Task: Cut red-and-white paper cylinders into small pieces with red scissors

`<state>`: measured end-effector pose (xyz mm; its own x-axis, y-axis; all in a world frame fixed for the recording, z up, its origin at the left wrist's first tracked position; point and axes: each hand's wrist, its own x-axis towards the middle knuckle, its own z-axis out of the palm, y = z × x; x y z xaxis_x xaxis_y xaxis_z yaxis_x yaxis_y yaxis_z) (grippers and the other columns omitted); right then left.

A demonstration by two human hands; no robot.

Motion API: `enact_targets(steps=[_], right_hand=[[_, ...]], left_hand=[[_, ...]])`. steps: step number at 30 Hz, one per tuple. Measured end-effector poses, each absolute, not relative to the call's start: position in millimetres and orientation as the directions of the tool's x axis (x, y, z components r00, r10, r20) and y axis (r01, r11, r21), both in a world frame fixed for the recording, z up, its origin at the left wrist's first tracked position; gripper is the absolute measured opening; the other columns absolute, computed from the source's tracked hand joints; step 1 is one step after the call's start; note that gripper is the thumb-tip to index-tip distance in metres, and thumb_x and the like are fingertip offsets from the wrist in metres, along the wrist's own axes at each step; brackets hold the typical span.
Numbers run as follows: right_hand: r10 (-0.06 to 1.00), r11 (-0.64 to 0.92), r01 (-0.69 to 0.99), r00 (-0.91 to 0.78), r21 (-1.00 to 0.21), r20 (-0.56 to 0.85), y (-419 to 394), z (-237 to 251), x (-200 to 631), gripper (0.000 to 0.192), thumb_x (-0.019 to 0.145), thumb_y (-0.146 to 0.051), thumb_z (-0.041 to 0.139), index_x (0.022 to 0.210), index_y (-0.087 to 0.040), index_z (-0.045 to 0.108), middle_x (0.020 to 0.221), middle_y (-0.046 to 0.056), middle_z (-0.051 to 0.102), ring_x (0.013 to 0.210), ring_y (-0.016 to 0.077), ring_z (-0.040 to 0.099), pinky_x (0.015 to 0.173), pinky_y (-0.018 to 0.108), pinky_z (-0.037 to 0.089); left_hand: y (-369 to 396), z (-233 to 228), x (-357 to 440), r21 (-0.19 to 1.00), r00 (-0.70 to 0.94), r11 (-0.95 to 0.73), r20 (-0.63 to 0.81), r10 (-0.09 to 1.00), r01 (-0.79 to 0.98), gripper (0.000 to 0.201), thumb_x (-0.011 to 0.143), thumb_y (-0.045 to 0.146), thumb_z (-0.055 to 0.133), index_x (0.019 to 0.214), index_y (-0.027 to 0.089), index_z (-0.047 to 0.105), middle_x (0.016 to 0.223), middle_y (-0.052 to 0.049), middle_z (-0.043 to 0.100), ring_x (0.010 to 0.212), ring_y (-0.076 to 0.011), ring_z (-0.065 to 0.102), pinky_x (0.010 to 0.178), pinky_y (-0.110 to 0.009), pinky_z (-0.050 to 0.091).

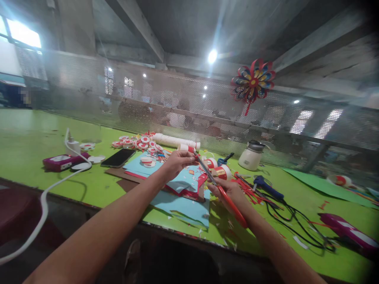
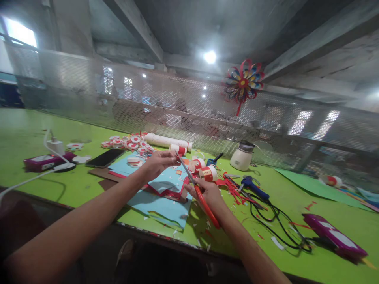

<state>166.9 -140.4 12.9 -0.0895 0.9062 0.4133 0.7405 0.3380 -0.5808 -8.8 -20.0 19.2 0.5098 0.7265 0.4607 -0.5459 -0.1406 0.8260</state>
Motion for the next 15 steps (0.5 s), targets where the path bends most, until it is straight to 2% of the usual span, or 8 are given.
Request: enact_targets(steps=[6, 11, 15], right_hand=[[0.887, 0.332, 0.764, -0.053, -0.554, 0.458, -141, 9, 167, 0.034, 0.077, -0.046, 0.054, 0.068, -0.016, 0.067, 0.056, 0.000, 0.052, 0.051, 0.0141, 0.046, 0.046, 0.023, 0.035], [0.875, 0.280, 0.801, 0.014, -0.530, 0.483, -138, 6, 174, 0.039, 0.080, -0.049, 0.049, 0.085, -0.015, 0.068, 0.058, 0.001, 0.056, 0.050, 0.0150, 0.049, 0.048, 0.024, 0.038], [0.884, 0.170, 0.894, 0.047, -0.414, 0.465, -132, 1, 185, 0.045, 0.078, -0.052, 0.051, 0.095, -0.015, 0.069, 0.072, 0.007, 0.067, 0.064, 0.0220, 0.061, 0.060, 0.028, 0.044]], left_hand=[[-20, 18, -8, 0.828, 0.530, -0.120, 0.454, 0.717, -0.548, 0.010, 0.062, 0.016, 0.071, 0.062, 0.010, 0.063, 0.074, -0.006, 0.065, 0.074, -0.0169, 0.062, 0.083, -0.037, 0.043], [-17, 18, -10, 0.827, 0.502, -0.109, 0.433, 0.749, -0.552, 0.012, 0.064, 0.017, 0.070, 0.065, 0.009, 0.061, 0.080, -0.010, 0.067, 0.084, -0.0198, 0.062, 0.083, -0.037, 0.042], [-13, 17, -13, 0.846, 0.517, -0.071, 0.387, 0.763, -0.529, 0.013, 0.064, 0.018, 0.070, 0.069, 0.010, 0.060, 0.079, -0.009, 0.067, 0.082, -0.0191, 0.062, 0.076, -0.033, 0.043]])
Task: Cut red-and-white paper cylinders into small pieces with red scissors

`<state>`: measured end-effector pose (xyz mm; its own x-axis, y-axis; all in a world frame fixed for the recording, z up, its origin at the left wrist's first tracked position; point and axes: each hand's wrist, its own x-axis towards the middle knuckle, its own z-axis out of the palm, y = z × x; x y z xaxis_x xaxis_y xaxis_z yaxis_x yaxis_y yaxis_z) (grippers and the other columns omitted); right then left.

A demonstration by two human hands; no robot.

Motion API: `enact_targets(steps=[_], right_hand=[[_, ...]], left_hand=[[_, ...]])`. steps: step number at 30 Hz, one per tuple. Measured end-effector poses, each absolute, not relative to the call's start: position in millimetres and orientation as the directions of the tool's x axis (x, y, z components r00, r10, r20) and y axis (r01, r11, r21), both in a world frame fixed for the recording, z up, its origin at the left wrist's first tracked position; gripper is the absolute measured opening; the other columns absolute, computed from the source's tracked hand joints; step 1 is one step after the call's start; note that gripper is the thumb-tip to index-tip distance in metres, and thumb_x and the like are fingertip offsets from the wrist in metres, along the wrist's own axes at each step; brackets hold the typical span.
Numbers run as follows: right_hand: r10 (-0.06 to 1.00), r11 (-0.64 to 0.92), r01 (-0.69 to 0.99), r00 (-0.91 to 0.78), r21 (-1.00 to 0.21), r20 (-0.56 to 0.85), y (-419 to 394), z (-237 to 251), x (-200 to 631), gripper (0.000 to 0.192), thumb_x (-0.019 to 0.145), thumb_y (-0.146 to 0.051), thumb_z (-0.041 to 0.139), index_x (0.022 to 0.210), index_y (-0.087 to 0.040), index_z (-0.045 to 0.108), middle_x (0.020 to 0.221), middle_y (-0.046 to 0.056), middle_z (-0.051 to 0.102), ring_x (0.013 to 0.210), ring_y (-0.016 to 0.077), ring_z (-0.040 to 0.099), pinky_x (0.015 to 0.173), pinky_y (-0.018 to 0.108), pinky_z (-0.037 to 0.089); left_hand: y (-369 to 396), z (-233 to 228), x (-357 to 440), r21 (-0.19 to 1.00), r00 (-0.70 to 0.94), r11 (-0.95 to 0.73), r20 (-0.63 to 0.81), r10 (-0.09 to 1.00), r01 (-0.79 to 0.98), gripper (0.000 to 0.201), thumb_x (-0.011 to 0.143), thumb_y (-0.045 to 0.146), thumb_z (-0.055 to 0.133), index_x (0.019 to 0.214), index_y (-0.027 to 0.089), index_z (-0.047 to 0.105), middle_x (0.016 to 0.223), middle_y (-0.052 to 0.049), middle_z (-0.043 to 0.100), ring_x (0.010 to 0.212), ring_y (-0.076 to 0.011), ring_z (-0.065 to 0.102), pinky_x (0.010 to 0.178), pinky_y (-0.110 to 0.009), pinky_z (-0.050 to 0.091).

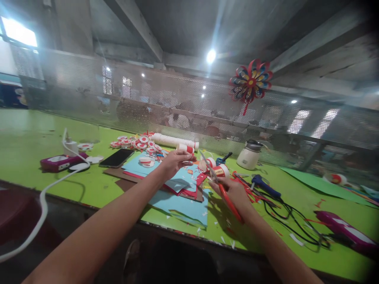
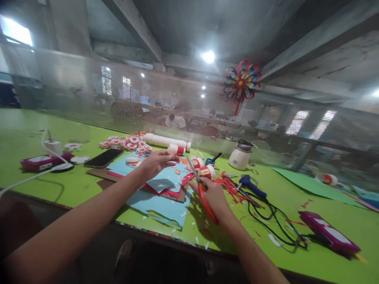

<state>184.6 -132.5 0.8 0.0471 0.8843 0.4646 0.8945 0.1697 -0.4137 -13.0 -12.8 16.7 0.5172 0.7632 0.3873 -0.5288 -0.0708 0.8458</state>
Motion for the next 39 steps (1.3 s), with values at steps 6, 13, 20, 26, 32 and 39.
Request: enact_targets(steps=[6, 13, 20, 26, 32, 39], right_hand=[[0.951, -0.013, 0.991, 0.054, -0.134, 0.304, -135, -3, 196, 0.047, 0.080, -0.051, 0.048, 0.106, -0.015, 0.064, 0.091, 0.016, 0.069, 0.087, 0.0310, 0.063, 0.070, 0.035, 0.043], [0.996, 0.008, 0.999, -0.004, -0.045, 0.087, -141, 2, 216, 0.041, 0.076, -0.041, 0.053, 0.110, -0.019, 0.061, 0.102, 0.014, 0.066, 0.092, 0.0298, 0.061, 0.068, 0.032, 0.041], [0.970, 0.185, 0.981, -0.191, 0.052, 0.151, -146, 45, 204, 0.034, 0.075, -0.042, 0.055, 0.102, -0.023, 0.067, 0.078, 0.009, 0.069, 0.069, 0.0244, 0.060, 0.055, 0.029, 0.035], [0.899, 0.389, 0.748, -0.180, -0.538, 0.400, -117, 54, 166, 0.033, 0.080, -0.042, 0.050, 0.075, -0.015, 0.068, 0.058, 0.003, 0.060, 0.052, 0.0135, 0.053, 0.050, 0.025, 0.037], [0.939, 0.340, 0.424, -0.112, -0.840, 0.324, -101, 34, 154, 0.025, 0.070, -0.038, 0.061, 0.067, -0.014, 0.064, 0.054, 0.000, 0.057, 0.049, 0.0109, 0.050, 0.051, 0.026, 0.040], [0.949, 0.315, 0.237, -0.053, -0.919, 0.312, -103, 29, 156, 0.021, 0.067, -0.034, 0.064, 0.058, -0.016, 0.059, 0.052, -0.001, 0.056, 0.047, 0.0096, 0.047, 0.051, 0.026, 0.038]], left_hand=[[-9, 15, -15, 0.859, 0.529, -0.040, 0.350, 0.773, -0.510, 0.014, 0.066, 0.020, 0.068, 0.071, 0.011, 0.058, 0.068, -0.005, 0.064, 0.069, -0.0142, 0.061, 0.069, -0.028, 0.043], [-16, 17, -15, 0.894, 0.577, -0.099, 0.363, 0.731, -0.437, 0.014, 0.070, 0.023, 0.064, 0.073, 0.012, 0.055, 0.058, -0.001, 0.060, 0.053, -0.0110, 0.056, 0.055, -0.024, 0.040], [-21, 16, -14, 0.938, 0.696, -0.096, 0.314, 0.645, -0.334, 0.016, 0.071, 0.024, 0.063, 0.069, 0.011, 0.053, 0.051, -0.002, 0.059, 0.045, -0.0099, 0.053, 0.047, -0.022, 0.034], [-25, 15, -13, 0.962, 0.824, -0.088, 0.266, 0.500, -0.257, 0.013, 0.073, 0.022, 0.059, 0.072, 0.010, 0.055, 0.053, -0.006, 0.062, 0.045, -0.0106, 0.054, 0.047, -0.023, 0.034], [-24, 11, -9, 0.967, 0.848, -0.088, 0.254, 0.465, -0.241, 0.011, 0.073, 0.021, 0.058, 0.072, 0.011, 0.056, 0.054, -0.005, 0.061, 0.045, -0.0100, 0.053, 0.048, -0.024, 0.034], [-18, 12, -9, 0.973, 0.857, 0.038, 0.182, 0.482, -0.228, 0.033, 0.079, 0.034, 0.038, 0.071, 0.010, 0.059, 0.058, -0.012, 0.064, 0.053, -0.0175, 0.059, 0.052, -0.028, 0.037]])
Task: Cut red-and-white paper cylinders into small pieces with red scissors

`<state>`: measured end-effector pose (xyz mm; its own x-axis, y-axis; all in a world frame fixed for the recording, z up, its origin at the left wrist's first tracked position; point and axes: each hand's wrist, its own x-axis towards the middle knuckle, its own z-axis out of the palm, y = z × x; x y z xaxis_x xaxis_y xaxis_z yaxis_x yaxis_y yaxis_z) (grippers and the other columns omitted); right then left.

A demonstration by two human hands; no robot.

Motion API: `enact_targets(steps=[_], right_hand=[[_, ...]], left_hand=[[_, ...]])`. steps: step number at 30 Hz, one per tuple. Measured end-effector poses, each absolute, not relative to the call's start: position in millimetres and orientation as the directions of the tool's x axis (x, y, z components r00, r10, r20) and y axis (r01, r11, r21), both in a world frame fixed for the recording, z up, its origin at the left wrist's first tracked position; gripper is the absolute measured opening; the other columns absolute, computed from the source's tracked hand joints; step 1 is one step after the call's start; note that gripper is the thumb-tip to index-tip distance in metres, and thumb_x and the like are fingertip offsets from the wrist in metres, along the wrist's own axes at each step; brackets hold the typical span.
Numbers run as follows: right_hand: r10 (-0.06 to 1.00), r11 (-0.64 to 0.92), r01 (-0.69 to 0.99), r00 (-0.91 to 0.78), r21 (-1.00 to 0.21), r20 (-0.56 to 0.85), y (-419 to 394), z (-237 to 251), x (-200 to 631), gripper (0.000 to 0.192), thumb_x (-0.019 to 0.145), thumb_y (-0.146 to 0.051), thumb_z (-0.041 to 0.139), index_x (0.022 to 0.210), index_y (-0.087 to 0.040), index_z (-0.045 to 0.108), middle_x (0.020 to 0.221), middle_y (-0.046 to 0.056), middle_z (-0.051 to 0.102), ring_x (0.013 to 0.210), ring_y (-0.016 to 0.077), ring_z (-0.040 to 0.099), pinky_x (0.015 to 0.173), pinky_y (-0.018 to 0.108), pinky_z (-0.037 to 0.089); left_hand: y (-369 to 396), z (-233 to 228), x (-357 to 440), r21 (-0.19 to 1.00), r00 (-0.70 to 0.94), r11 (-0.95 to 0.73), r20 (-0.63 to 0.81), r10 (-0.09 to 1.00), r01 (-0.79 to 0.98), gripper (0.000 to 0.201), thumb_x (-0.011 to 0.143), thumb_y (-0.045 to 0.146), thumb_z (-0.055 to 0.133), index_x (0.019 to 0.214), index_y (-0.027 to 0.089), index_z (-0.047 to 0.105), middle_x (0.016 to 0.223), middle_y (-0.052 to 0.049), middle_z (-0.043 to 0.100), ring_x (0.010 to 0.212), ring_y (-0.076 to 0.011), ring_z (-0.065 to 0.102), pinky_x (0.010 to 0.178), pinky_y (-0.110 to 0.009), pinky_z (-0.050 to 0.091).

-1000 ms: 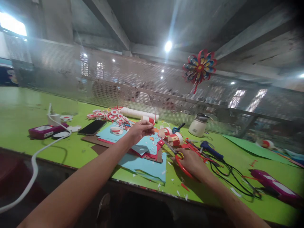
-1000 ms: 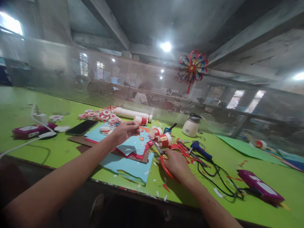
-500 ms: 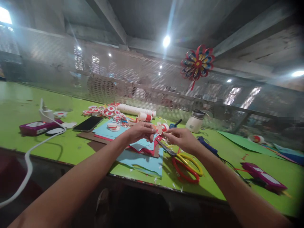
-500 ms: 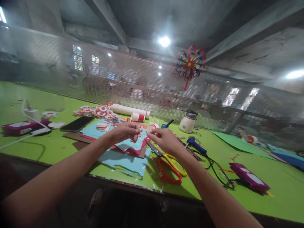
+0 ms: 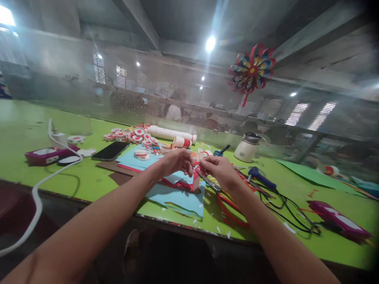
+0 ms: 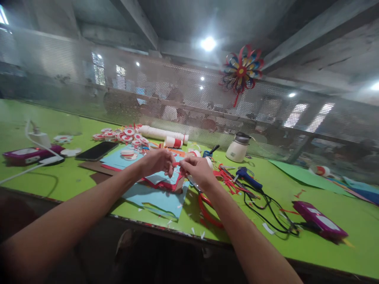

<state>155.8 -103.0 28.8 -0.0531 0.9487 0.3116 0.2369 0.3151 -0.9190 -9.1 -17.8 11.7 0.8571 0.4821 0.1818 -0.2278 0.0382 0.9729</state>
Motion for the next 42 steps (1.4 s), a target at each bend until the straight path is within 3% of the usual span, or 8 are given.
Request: enact_targets(steps=[7, 12, 19, 26, 30, 33, 42], right_hand=[[0.959, 0.281, 0.143, -0.067, -0.949, 0.274, -103, 23, 160, 0.023, 0.066, -0.035, 0.066, 0.055, -0.016, 0.058, 0.051, -0.001, 0.055, 0.046, 0.0091, 0.045, 0.049, 0.026, 0.036], [0.954, 0.299, 0.191, -0.063, -0.935, 0.292, -102, 22, 159, 0.025, 0.068, -0.037, 0.064, 0.056, -0.016, 0.058, 0.050, -0.002, 0.055, 0.046, 0.0089, 0.045, 0.049, 0.025, 0.035], [0.939, 0.337, 0.322, -0.054, -0.885, 0.338, -101, 19, 158, 0.024, 0.069, -0.036, 0.062, 0.057, -0.015, 0.058, 0.051, -0.003, 0.054, 0.046, 0.0090, 0.047, 0.049, 0.024, 0.038], [0.935, 0.318, 0.412, 0.016, -0.854, 0.355, -92, 11, 164, 0.032, 0.072, -0.045, 0.057, 0.062, -0.015, 0.060, 0.051, -0.001, 0.057, 0.045, 0.0100, 0.048, 0.047, 0.024, 0.041], [0.908, 0.301, 0.517, 0.100, -0.801, 0.407, -79, 2, 180, 0.036, 0.075, -0.048, 0.053, 0.068, -0.014, 0.063, 0.054, 0.001, 0.059, 0.047, 0.0122, 0.053, 0.048, 0.025, 0.043], [0.883, 0.302, 0.605, 0.113, -0.736, 0.455, -75, -2, 188, 0.035, 0.076, -0.046, 0.052, 0.064, -0.015, 0.064, 0.052, 0.001, 0.059, 0.049, 0.0134, 0.054, 0.049, 0.025, 0.042], [0.849, 0.330, 0.758, 0.022, -0.562, 0.528, -80, -3, 183, 0.031, 0.078, -0.033, 0.050, 0.054, -0.017, 0.058, 0.049, 0.001, 0.057, 0.046, 0.0127, 0.050, 0.047, 0.024, 0.035]], left_hand=[[-19, 15, -6, 0.970, 0.848, 0.083, 0.156, 0.507, -0.228, 0.036, 0.076, 0.031, 0.033, 0.069, 0.007, 0.060, 0.058, -0.014, 0.065, 0.054, -0.0187, 0.060, 0.052, -0.028, 0.036], [-24, 16, -5, 0.977, 0.859, 0.078, 0.137, 0.493, -0.200, 0.031, 0.079, 0.029, 0.036, 0.073, 0.008, 0.059, 0.059, -0.013, 0.065, 0.054, -0.0178, 0.060, 0.053, -0.028, 0.037], [-28, 13, -7, 0.974, 0.843, -0.150, 0.224, 0.490, -0.172, 0.021, 0.076, 0.030, 0.057, 0.074, 0.009, 0.058, 0.063, -0.010, 0.066, 0.052, -0.0121, 0.056, 0.049, -0.024, 0.036], [-22, 12, -11, 0.964, 0.801, -0.251, 0.218, 0.557, -0.087, 0.021, 0.075, 0.030, 0.059, 0.069, 0.010, 0.057, 0.062, -0.007, 0.065, 0.047, -0.0075, 0.051, 0.047, -0.021, 0.034], [-8, 13, -18, 0.937, 0.634, -0.335, 0.200, 0.747, 0.098, 0.019, 0.074, 0.026, 0.056, 0.063, 0.011, 0.053, 0.057, -0.005, 0.062, 0.043, -0.0061, 0.045, 0.045, -0.020, 0.032], [6, 12, -25, 0.807, 0.415, -0.372, 0.175, 0.893, 0.459, 0.017, 0.073, 0.019, 0.050, 0.057, 0.013, 0.051, 0.051, -0.003, 0.059, 0.043, -0.0071, 0.044, 0.047, -0.021, 0.034], [32, -6, -40, 0.592, 0.366, -0.332, 0.066, 0.928, 0.734, 0.024, 0.060, 0.011, 0.053, 0.037, 0.016, 0.050, 0.036, -0.001, 0.047, 0.043, -0.0126, 0.045, 0.049, -0.025, 0.032]])
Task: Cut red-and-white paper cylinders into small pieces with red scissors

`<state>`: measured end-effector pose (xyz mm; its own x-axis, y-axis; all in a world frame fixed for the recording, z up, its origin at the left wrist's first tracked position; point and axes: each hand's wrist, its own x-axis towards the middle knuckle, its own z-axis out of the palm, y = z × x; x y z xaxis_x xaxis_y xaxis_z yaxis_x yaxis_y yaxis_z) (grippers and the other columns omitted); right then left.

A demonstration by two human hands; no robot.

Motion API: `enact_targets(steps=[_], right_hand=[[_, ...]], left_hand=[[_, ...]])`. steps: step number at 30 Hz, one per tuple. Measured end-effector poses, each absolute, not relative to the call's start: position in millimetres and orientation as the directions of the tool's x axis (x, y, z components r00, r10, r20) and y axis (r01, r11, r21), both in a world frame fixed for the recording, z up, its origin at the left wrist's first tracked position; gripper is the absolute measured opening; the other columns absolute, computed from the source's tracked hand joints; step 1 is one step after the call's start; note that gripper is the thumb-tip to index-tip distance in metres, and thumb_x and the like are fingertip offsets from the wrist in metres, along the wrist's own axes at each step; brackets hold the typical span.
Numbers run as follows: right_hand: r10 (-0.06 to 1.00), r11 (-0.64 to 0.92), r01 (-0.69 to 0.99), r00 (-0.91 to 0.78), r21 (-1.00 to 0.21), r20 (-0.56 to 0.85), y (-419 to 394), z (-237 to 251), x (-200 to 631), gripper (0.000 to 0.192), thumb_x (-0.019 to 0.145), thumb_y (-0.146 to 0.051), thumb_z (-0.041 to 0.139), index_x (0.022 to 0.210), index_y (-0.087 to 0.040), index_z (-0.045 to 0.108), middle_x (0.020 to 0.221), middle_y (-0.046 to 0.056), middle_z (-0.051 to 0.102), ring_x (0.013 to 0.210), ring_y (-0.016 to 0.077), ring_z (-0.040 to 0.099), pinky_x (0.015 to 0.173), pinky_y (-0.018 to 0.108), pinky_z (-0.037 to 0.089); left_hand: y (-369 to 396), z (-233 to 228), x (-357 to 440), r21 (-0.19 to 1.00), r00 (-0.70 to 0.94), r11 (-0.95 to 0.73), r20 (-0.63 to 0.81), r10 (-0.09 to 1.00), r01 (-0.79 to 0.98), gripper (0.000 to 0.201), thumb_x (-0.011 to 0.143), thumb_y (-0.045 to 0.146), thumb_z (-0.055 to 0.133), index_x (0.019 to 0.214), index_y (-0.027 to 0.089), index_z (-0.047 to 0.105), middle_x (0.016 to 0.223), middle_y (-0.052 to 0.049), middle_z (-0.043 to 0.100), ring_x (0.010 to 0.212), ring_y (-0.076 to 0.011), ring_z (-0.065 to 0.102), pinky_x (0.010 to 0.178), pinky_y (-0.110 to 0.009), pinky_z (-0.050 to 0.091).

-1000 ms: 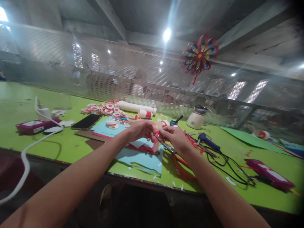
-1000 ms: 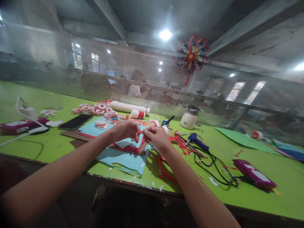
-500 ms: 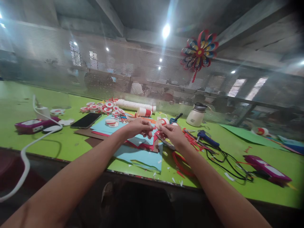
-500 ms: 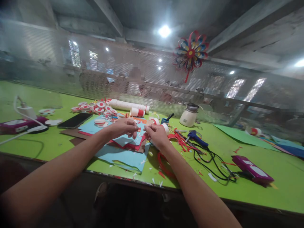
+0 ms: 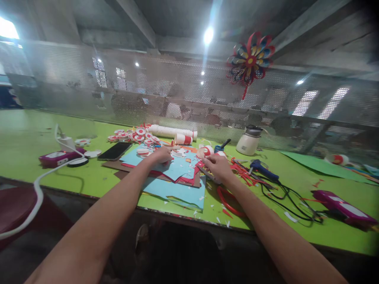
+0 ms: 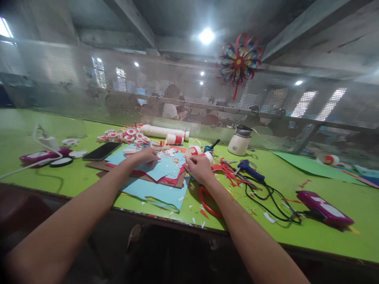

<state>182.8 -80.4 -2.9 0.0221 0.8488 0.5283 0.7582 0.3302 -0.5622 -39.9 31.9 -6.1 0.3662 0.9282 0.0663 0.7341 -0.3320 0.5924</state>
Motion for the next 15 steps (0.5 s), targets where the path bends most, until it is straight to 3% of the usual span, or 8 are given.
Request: enact_targets(steps=[7, 15], right_hand=[[0.823, 0.365, 0.803, -0.043, -0.471, 0.566, -83.1, -1.7, 180.0, 0.031, 0.078, -0.030, 0.049, 0.050, -0.017, 0.054, 0.048, 0.000, 0.054, 0.047, 0.0123, 0.047, 0.049, 0.024, 0.032], [0.814, 0.397, 0.810, -0.095, -0.431, 0.573, -84.1, -3.4, 178.3, 0.034, 0.080, -0.031, 0.047, 0.050, -0.018, 0.053, 0.048, -0.001, 0.053, 0.046, 0.0113, 0.044, 0.048, 0.024, 0.031]], left_hand=[[28.5, -2.9, -38.5, 0.466, 0.332, -0.337, 0.094, 0.938, 0.818, 0.029, 0.064, 0.019, 0.056, 0.036, 0.018, 0.047, 0.038, -0.001, 0.045, 0.045, -0.0138, 0.045, 0.050, -0.026, 0.030], [29.4, -5.6, -34.0, 0.342, 0.383, -0.416, 0.163, 0.909, 0.842, 0.020, 0.067, 0.025, 0.057, 0.049, 0.016, 0.058, 0.052, -0.003, 0.055, 0.055, -0.0152, 0.050, 0.053, -0.024, 0.031]])
